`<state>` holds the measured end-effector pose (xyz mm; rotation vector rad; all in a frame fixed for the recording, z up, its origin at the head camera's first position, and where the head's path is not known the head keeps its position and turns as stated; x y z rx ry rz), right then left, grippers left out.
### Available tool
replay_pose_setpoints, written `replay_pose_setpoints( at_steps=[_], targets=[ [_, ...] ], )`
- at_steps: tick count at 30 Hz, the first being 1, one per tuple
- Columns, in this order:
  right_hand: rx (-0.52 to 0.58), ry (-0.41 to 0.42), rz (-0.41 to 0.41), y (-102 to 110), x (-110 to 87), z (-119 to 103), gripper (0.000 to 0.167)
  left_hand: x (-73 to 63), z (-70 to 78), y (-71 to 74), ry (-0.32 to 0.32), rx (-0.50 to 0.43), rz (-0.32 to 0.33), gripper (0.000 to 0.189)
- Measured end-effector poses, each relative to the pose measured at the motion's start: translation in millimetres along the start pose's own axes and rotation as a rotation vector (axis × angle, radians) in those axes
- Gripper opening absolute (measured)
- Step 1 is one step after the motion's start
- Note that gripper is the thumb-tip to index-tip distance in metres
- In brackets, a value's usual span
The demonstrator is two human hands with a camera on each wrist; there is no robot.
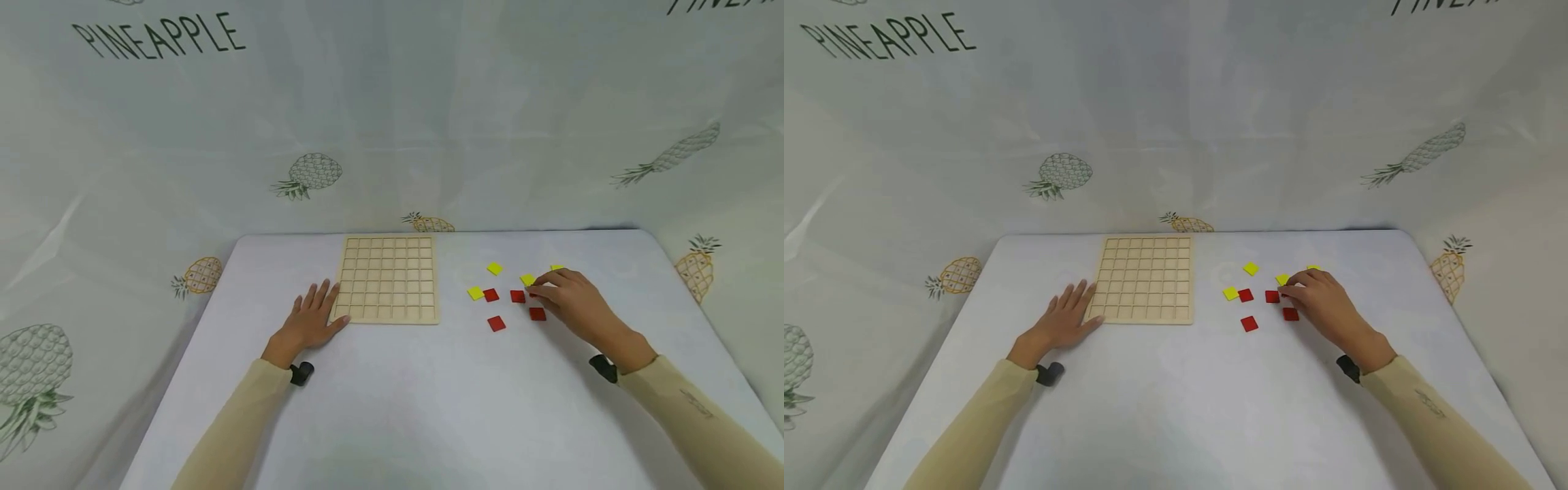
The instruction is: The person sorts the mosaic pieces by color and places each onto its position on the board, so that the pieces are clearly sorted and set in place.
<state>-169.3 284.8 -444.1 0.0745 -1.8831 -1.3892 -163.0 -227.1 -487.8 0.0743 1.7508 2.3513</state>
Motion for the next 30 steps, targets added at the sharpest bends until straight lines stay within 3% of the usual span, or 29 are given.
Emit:
replay_pose_setpoints(
  at_steps=[7,14,23,30],
  targets=[
    [0.079,0.065,0.036,-17.9,22.0,-15.2,0.037,1.7,2.6,1.6,0.011,0.014,-0.020,0.083],
    [0.112,0.053,-0.029,-38.3,49.7,-37.4,0.034,0.2,5.3,4.2,0.023,-0.003,-0.016,0.082],
    [0.176,0.140,0.038,-68.2,83.0,-72.6,0.028,5.1,-3.6,-4.7,0.024,0.018,-0.011,0.085],
    [0.222,0.173,0.013,-86.7,101.4,-99.7,0.026,7.0,-4.9,-5.8,0.024,0.002,-0.003,0.086]
  ],
)
Point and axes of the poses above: each hand's wrist, its own x-axis towards the middle knuckle, its own y-axis out of the back of the hand, z = x × y, the point moved 1 cm from there along x, towards the middle knuckle, and after that the axes turned 14 degrees about z, right-handed, at the moved point
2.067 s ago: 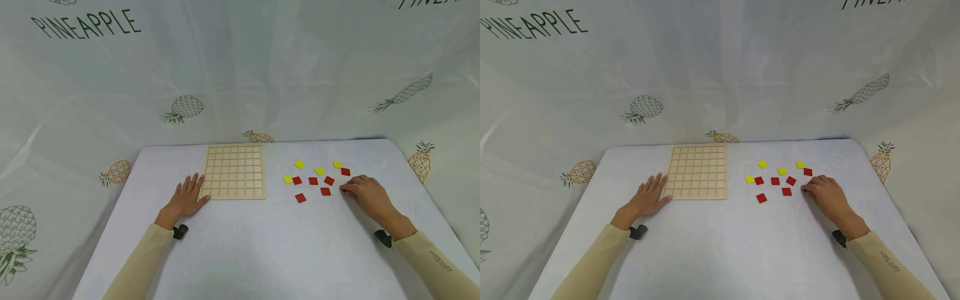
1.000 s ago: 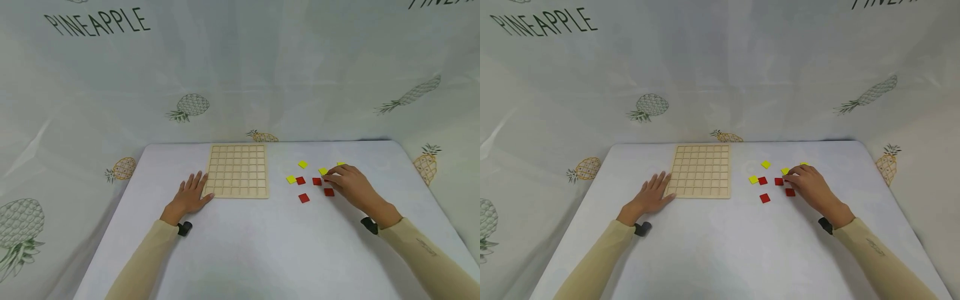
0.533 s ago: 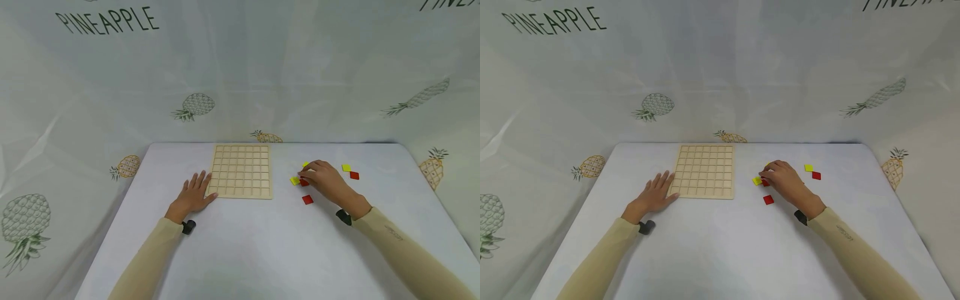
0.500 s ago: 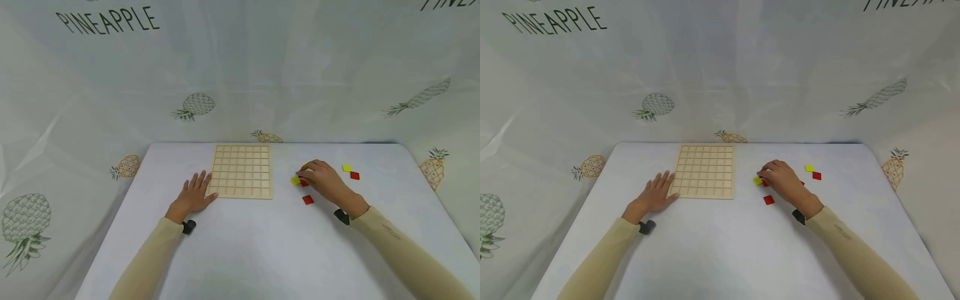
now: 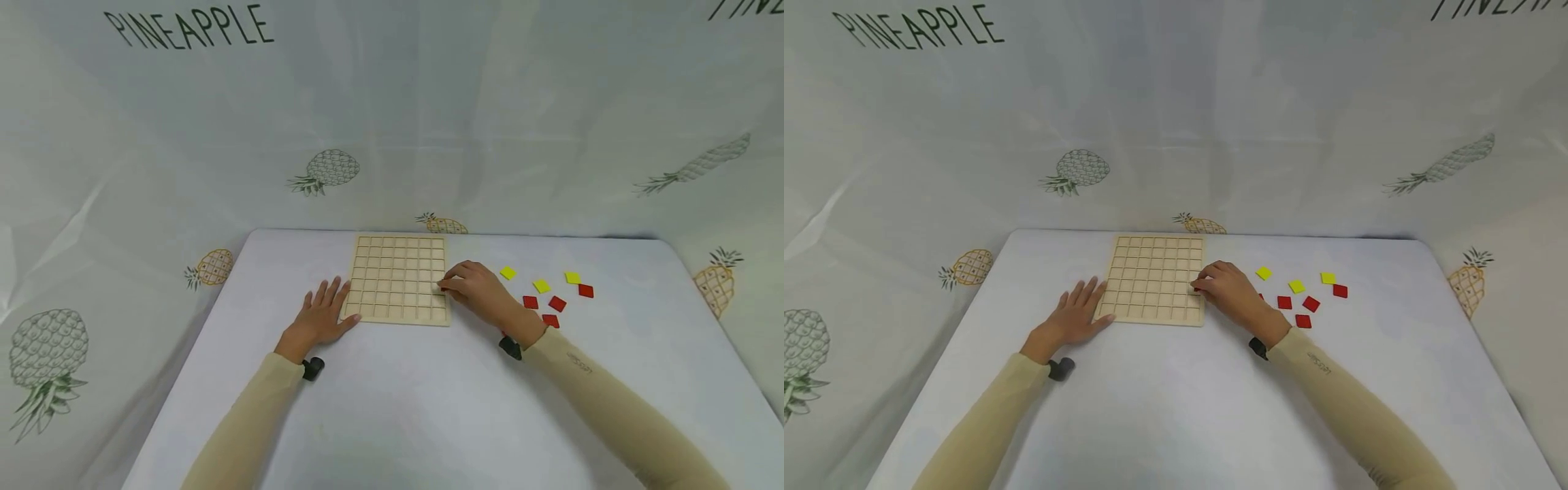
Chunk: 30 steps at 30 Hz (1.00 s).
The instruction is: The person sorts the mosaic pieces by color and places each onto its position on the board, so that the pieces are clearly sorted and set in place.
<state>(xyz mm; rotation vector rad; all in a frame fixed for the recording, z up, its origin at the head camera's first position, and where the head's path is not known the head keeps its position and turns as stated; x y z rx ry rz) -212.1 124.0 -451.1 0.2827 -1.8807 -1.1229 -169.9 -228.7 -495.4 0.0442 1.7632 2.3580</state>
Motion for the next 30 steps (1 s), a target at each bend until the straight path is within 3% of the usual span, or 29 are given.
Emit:
replay_pose_setpoints(
  at_steps=[14,30],
  targets=[
    [0.073,0.042,-0.007,-39.3,28.7,-15.0,0.020,1.4,1.1,0.3,-0.010,0.024,-0.024,0.087],
    [0.047,0.011,-0.097,-78.7,85.8,-40.5,0.019,5.2,-1.0,-0.3,0.020,0.065,-0.072,0.087]
  ],
)
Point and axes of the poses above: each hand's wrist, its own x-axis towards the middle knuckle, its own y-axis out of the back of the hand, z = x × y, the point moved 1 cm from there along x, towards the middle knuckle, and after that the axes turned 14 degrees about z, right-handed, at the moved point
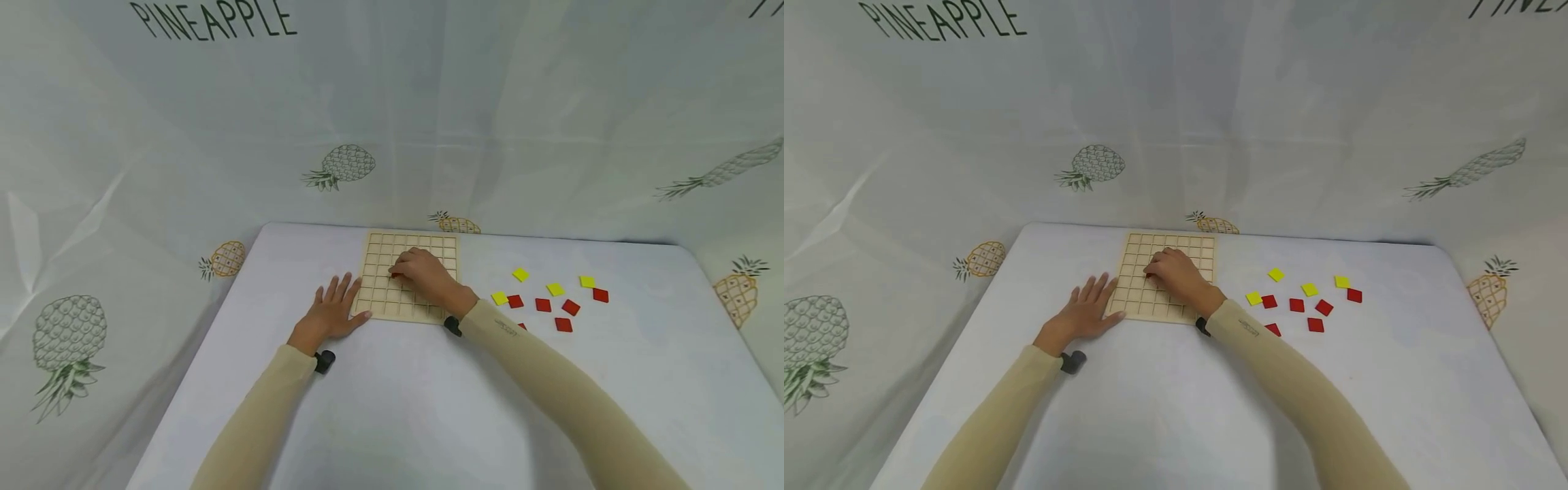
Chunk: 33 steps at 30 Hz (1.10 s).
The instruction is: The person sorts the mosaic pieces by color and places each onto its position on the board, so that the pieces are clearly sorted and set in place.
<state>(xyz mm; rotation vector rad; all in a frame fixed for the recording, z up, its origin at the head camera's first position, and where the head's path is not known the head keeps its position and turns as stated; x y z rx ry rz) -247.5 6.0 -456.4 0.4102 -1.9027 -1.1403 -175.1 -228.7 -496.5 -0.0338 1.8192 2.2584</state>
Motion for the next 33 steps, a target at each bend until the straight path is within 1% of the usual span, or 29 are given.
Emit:
replay_pose_setpoints(
  at_steps=[4,7,14,17,20,25,28,33],
  targets=[
    [0.009,-0.051,-0.032,-8.7,12.4,-4.3,0.021,-1.7,3.0,5.0,0.008,-0.001,-0.015,0.086],
    [0.016,-0.078,-0.043,-15.4,20.6,-7.1,0.021,-3.3,4.9,8.0,0.006,-0.009,-0.012,0.085],
    [0.058,-0.110,-0.071,-29.9,35.9,-11.9,0.020,-7.6,10.8,14.0,0.010,0.002,-0.039,0.084],
    [0.043,-0.121,-0.091,-35.2,40.3,-12.3,0.019,-9.7,13.7,17.2,0.011,-0.017,-0.025,0.082],
    [0.020,-0.135,-0.119,-39.6,44.0,-11.7,0.018,-7.6,12.4,13.8,0.008,-0.025,-0.024,0.083],
    [0.008,-0.145,-0.165,-45.5,51.2,-11.8,0.018,0.1,4.2,2.2,0.011,-0.013,-0.037,0.086],
    [0.007,-0.144,-0.171,-48.0,55.4,-13.1,0.018,3.4,0.9,-0.4,0.015,-0.007,-0.045,0.087],
    [-0.005,-0.142,-0.162,-52.5,59.4,-15.1,0.018,4.1,0.9,-0.2,0.015,0.009,-0.051,0.087]
  ],
)
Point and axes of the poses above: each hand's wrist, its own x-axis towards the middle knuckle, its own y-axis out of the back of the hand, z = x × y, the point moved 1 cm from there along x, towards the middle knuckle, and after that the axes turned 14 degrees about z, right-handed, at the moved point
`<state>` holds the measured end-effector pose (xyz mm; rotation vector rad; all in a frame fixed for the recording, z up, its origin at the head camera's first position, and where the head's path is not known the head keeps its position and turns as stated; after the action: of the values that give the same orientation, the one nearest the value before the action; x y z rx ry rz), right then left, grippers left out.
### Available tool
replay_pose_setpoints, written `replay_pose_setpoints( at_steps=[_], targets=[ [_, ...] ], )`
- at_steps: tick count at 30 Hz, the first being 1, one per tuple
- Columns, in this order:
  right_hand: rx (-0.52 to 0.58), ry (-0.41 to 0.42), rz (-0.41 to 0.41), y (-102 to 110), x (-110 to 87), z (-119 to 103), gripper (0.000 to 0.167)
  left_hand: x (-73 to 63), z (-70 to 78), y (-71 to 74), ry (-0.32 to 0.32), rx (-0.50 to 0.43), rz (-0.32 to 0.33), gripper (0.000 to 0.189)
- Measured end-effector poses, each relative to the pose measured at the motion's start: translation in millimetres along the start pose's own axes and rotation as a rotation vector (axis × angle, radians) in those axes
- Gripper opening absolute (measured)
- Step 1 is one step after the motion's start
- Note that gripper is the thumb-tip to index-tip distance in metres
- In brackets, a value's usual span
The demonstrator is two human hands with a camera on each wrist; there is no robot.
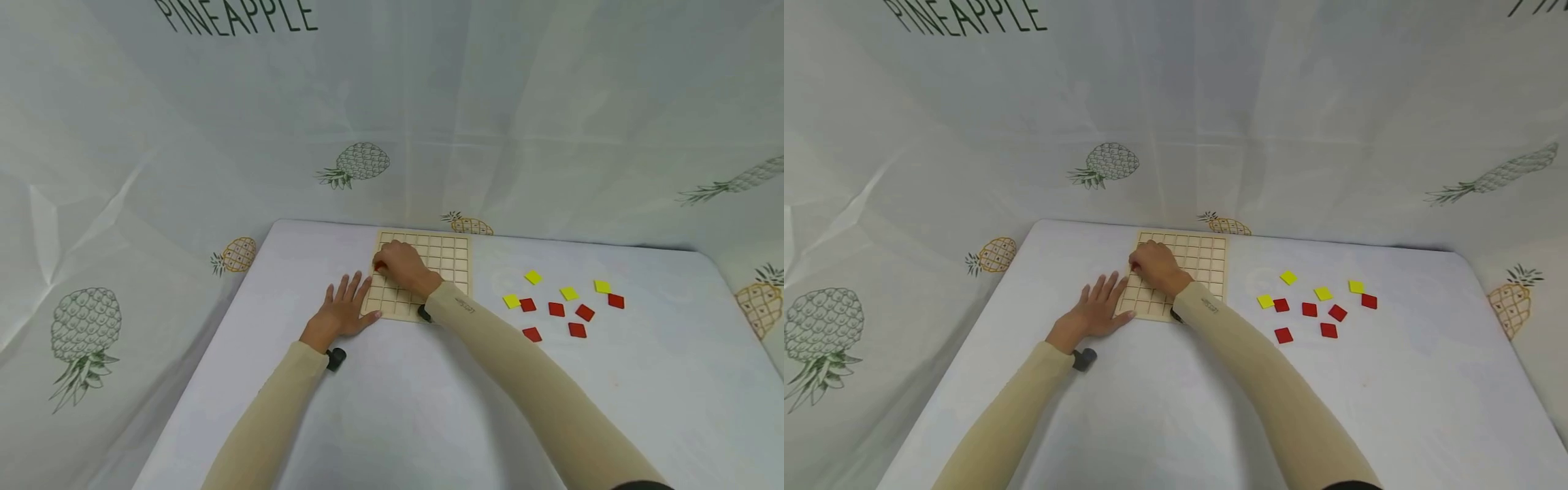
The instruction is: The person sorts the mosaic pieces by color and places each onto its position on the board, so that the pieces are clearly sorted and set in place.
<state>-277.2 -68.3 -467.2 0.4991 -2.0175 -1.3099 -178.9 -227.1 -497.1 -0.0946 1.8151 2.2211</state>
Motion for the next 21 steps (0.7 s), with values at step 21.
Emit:
replay_pose_setpoints(
  at_steps=[21],
  targets=[
    [-0.084,0.005,-0.027,4.2,-22.8,-6.1,0.025,-7.3,5.1,7.0,0.000,-0.009,0.005,0.085]
  ],
)
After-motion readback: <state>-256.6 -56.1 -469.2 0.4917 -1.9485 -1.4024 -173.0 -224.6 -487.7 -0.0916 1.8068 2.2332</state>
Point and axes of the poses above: each hand's wrist, its own x-axis towards the middle knuckle, its own y-axis out of the back of the hand, z = x × y, the point moved 1 cm from there along x, towards the middle knuckle, and after that the axes turned 14 degrees about z, right-handed, at the moved point
